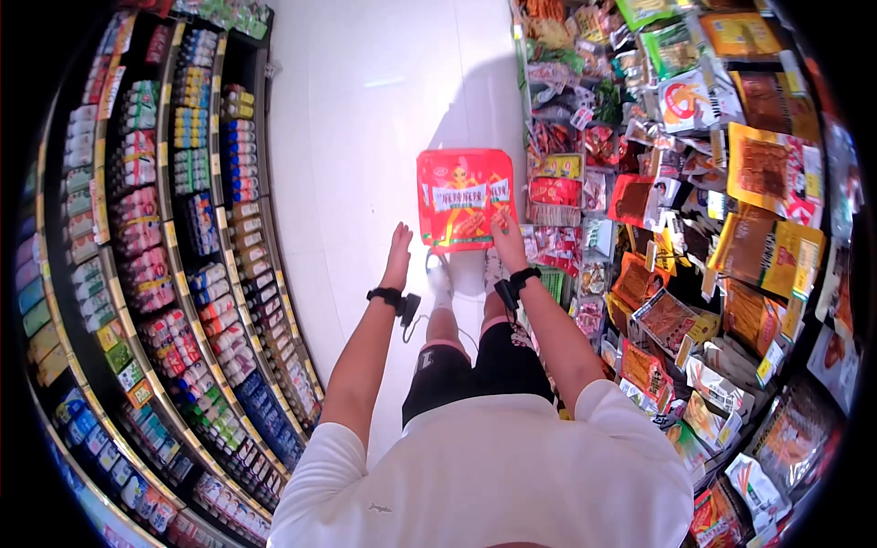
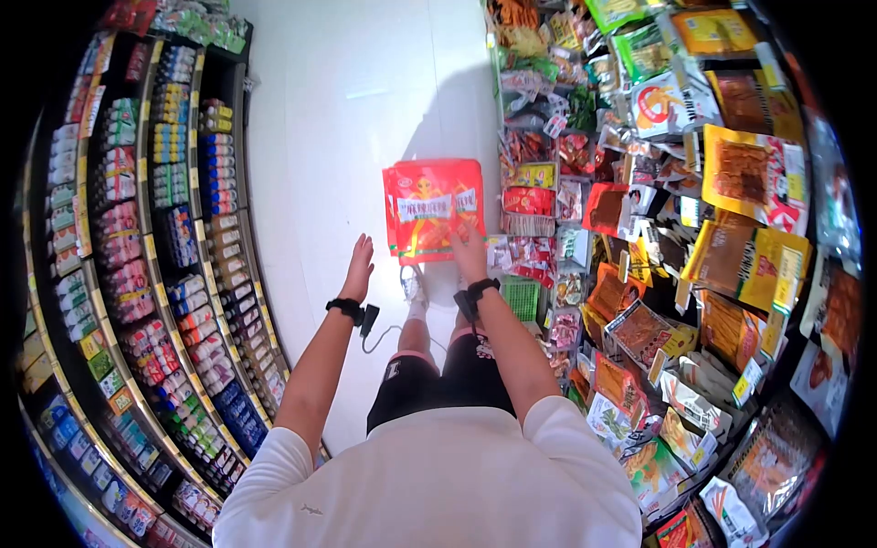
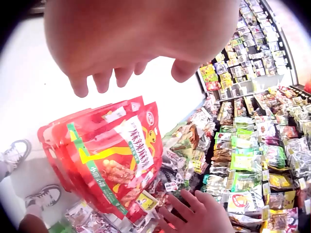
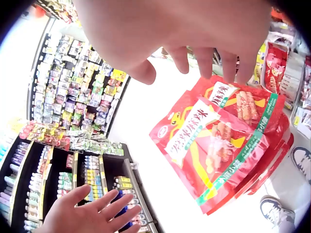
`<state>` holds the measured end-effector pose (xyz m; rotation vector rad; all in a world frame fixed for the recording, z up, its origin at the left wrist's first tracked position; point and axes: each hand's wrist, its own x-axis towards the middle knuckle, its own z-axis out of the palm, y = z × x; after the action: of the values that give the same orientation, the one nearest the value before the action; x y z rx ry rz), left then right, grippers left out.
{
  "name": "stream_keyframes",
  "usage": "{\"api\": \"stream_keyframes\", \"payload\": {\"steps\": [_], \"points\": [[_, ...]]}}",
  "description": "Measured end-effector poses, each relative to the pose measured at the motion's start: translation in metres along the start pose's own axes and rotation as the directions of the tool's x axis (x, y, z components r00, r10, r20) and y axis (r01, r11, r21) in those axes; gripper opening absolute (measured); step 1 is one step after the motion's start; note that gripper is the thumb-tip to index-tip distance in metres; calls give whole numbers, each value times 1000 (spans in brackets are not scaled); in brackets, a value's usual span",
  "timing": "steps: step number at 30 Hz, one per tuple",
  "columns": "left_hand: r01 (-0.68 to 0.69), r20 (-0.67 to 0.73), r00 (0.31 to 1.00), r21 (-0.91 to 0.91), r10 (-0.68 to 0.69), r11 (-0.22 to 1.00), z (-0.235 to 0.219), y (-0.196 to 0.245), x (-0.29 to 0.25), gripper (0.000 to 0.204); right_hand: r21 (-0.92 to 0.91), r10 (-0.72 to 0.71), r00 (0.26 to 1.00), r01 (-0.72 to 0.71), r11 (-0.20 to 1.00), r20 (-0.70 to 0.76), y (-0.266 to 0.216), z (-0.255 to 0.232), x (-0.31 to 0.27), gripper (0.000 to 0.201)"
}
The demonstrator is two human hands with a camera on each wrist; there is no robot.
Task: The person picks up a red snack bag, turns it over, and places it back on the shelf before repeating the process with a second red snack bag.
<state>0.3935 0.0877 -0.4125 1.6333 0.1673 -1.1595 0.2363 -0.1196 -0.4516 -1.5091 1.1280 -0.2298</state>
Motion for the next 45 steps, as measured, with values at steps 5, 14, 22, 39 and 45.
{"api": "stream_keyframes", "payload": {"steps": [5,14,22,39,45], "points": [[-95,80,992,-28,97,995,-6,47,-53,74,110,18,992,-32,993,122,-62,-8,-24,47],[-191,286,936,-73,204,979,-10,109,-161,66,128,-201,948,174,976,247,-152,-37,-97,45],[-389,385,814,-192,434,901,-7,151,-227,62,301,-306,930,239,923,201,-212,-58,-175,50],[-491,748,432,-275,505,827,70,198,-259,74,172,-399,835,487,857,-379,-226,-157,-303,51],[-539,859,277,-232,430,810,135,207,-287,82,83,-323,716,468,880,-618,-204,-217,-365,67]]}}
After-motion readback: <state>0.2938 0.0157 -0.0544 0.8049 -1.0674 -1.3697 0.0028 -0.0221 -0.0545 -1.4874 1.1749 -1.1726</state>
